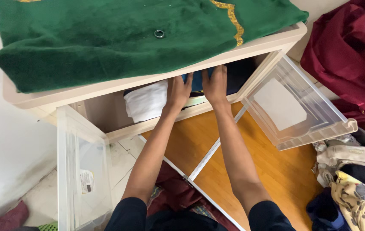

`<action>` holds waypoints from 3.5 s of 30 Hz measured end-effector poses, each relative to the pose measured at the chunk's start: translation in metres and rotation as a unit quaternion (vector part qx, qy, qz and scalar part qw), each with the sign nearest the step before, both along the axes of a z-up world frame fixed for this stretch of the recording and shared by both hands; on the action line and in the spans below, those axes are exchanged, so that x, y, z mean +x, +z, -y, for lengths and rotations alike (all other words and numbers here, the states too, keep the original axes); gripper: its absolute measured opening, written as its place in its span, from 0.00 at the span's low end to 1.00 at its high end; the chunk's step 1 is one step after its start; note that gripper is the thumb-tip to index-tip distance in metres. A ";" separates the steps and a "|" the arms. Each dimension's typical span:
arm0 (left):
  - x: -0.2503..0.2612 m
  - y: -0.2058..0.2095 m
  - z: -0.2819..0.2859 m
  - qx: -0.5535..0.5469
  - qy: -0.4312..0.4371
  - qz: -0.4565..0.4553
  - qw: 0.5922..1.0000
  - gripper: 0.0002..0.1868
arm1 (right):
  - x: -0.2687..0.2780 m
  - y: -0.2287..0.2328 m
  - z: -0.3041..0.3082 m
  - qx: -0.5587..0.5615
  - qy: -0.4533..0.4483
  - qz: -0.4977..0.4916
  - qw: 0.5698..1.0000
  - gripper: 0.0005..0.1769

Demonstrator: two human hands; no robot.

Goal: The person picks up a garment from a pile on a table, spreads it out, and folds it into a small rectangular shape before placing it inside a shelf.

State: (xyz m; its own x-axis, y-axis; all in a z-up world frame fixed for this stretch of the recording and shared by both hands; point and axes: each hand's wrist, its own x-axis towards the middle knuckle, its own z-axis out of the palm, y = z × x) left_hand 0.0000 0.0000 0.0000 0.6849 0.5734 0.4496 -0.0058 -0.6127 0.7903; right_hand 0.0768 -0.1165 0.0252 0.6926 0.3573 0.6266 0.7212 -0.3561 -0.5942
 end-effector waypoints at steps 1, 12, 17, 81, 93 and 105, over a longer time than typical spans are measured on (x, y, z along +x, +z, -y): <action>-0.002 0.003 0.004 0.001 -0.002 -0.001 1.000 0.29 | -0.001 0.000 0.002 0.001 -0.002 -0.001 1.000 0.22; 0.002 0.022 0.015 0.047 0.075 -0.098 0.991 0.23 | 0.018 -0.008 0.008 -0.031 -0.050 0.045 0.997 0.20; 0.002 0.015 0.015 0.035 0.053 -0.071 0.995 0.22 | 0.001 0.001 0.008 -0.083 -0.115 0.019 0.990 0.24; -0.125 -0.149 0.295 0.325 -0.484 -0.137 0.801 0.34 | -0.230 -0.170 0.318 -0.213 -0.351 -0.160 0.898 0.26; -0.120 -0.147 0.335 0.315 -0.531 -0.134 0.775 0.32 | -0.261 -0.166 0.362 -0.174 -0.422 -0.158 0.876 0.23; -0.122 -0.138 0.333 0.336 -0.520 -0.136 0.773 0.33 | -0.275 -0.144 0.360 -0.195 -0.432 -0.168 0.864 0.26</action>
